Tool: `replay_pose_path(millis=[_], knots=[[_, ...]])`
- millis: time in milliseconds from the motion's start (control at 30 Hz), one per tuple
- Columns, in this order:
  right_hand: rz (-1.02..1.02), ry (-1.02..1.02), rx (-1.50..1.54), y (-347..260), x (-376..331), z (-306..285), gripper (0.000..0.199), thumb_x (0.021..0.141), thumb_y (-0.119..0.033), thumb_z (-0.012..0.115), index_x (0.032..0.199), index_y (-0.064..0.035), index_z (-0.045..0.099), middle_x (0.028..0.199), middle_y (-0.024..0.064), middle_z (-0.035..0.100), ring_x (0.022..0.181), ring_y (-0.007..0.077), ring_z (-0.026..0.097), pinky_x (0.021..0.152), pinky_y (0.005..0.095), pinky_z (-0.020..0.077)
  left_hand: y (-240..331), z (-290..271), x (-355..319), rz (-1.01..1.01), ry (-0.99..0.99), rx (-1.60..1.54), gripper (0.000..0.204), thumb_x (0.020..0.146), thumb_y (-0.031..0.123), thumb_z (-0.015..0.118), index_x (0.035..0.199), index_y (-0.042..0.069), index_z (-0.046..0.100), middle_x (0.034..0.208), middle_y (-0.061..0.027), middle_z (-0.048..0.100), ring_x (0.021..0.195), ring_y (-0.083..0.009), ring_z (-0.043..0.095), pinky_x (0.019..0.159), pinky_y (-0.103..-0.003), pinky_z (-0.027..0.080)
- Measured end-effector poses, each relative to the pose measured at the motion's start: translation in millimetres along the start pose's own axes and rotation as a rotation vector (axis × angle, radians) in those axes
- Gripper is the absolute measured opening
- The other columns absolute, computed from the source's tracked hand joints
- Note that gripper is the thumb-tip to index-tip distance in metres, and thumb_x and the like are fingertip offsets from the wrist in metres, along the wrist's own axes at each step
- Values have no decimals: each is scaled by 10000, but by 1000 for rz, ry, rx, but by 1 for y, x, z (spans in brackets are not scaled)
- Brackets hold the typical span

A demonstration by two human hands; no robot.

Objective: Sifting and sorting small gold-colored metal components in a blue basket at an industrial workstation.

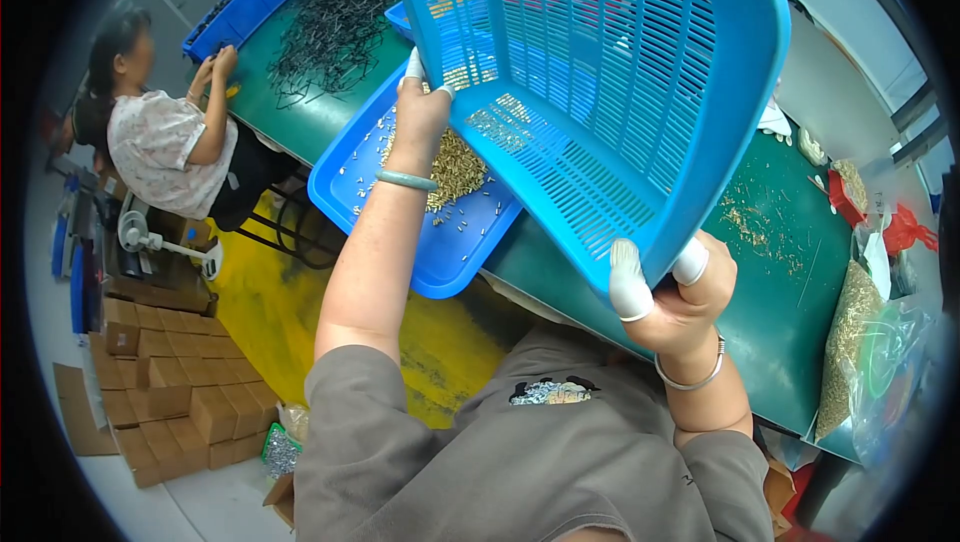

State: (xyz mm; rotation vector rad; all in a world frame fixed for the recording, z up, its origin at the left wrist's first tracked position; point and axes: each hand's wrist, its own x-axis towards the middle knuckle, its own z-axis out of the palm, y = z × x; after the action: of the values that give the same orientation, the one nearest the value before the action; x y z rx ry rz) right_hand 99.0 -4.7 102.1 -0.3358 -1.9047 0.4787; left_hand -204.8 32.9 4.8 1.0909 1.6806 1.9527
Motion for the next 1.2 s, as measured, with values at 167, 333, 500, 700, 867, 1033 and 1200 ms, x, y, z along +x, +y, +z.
replay_pose_path(millis=[167,333,500,700,867,1033,1200], knots=[[107,22,30,12,-4,-13,175,624,5,655,584,-35,489,471,5,422,377,119,373,372,252,291,9,7,-3,-46,-28,31,597,695,-57,526,1273,33,407,1068,-101,570,927,-166,572,764,-274,461],[510,184,376,33,-8,-40,107,684,0,614,786,1,582,689,37,576,566,111,513,528,242,415,35,-11,-1,76,-298,21,540,709,-29,576,1230,6,437,1062,-86,571,952,-152,556,799,-263,445],[665,285,737,69,-21,-82,315,724,-35,564,1029,45,554,942,131,615,783,210,609,706,316,507,81,-2,-20,-71,-376,-301,514,726,-20,596,1214,-7,439,1077,-91,570,982,-164,545,860,-281,432],[670,362,744,87,-10,-89,212,775,-112,607,947,12,598,879,85,626,711,144,589,662,271,492,76,8,-13,-116,-495,-467,530,681,-89,520,1196,-6,426,1091,-140,558,961,-234,572,848,-329,465],[718,403,836,74,2,-126,255,843,-204,547,979,10,573,831,66,613,698,134,583,642,263,487,110,13,-20,-142,-463,-459,533,656,-102,506,1177,-21,430,1093,-155,554,954,-248,578,846,-348,475],[728,235,789,81,-6,-150,382,855,-261,529,1115,19,515,1055,121,587,976,210,561,858,339,448,118,22,-32,-76,-421,-464,539,657,-108,503,1184,-21,424,1107,-157,547,972,-252,571,853,-351,474],[814,97,675,70,-8,-156,286,854,-207,533,1060,-9,534,864,57,599,825,146,559,713,262,459,125,13,-60,-10,-312,-447,562,659,-127,478,1205,-18,407,1128,-155,537,990,-252,565,851,-346,473]])
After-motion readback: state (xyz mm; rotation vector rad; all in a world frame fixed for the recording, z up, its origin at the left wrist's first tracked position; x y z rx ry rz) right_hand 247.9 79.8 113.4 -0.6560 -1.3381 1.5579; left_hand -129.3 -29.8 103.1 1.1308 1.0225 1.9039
